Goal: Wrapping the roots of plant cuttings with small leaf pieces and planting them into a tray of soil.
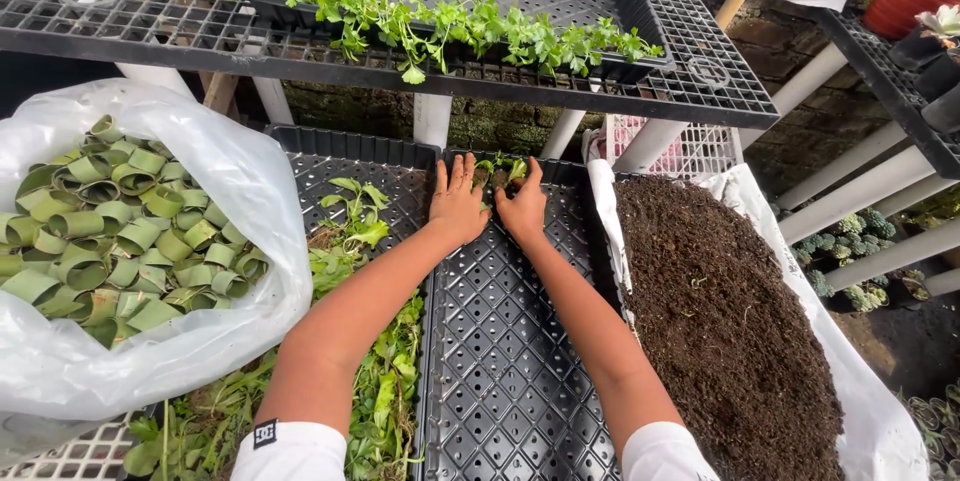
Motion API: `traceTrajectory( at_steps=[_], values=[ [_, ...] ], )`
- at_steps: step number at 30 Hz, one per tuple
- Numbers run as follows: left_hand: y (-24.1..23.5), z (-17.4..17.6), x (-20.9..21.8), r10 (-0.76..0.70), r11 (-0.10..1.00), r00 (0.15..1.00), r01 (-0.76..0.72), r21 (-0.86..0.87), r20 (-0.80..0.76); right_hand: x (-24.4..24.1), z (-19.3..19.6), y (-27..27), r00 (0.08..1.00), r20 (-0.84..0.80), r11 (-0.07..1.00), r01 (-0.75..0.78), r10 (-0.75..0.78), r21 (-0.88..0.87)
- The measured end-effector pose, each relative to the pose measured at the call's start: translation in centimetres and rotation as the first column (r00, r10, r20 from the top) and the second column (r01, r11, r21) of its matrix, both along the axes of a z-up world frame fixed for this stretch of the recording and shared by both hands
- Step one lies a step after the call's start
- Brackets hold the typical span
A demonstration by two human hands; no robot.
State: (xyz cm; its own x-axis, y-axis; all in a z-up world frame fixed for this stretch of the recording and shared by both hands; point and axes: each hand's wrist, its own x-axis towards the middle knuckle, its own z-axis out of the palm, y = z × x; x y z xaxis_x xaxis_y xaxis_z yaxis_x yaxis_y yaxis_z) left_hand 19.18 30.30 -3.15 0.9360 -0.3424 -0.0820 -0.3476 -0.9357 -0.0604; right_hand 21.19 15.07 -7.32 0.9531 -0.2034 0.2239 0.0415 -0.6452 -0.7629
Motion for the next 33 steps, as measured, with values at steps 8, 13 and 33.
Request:
traceTrajectory(
  at_steps=[8, 13, 33],
  values=[
    [0.5, 0.6, 0.1, 0.031, 0.982, 0.998, -0.041, -0.185, -0.054, 1.2, -1.3, -0.1, 1.000, 0.015, 0.995, 0.004, -0.002, -0.104],
    [0.1, 0.6, -0.1, 0.079, 0.973, 0.995, -0.089, -0.214, -0.055, 0.6, 0.0, -0.2, 1.000, -0.024, 0.997, -0.019, 0.017, -0.073],
    [0.1, 1.7, -0.5, 0.089, 0.979, 0.992, -0.103, -0.175, -0.089, 1.1, 4.3, -0.8, 0.995, -0.085, 0.869, -0.086, 0.051, -0.487]
  ],
)
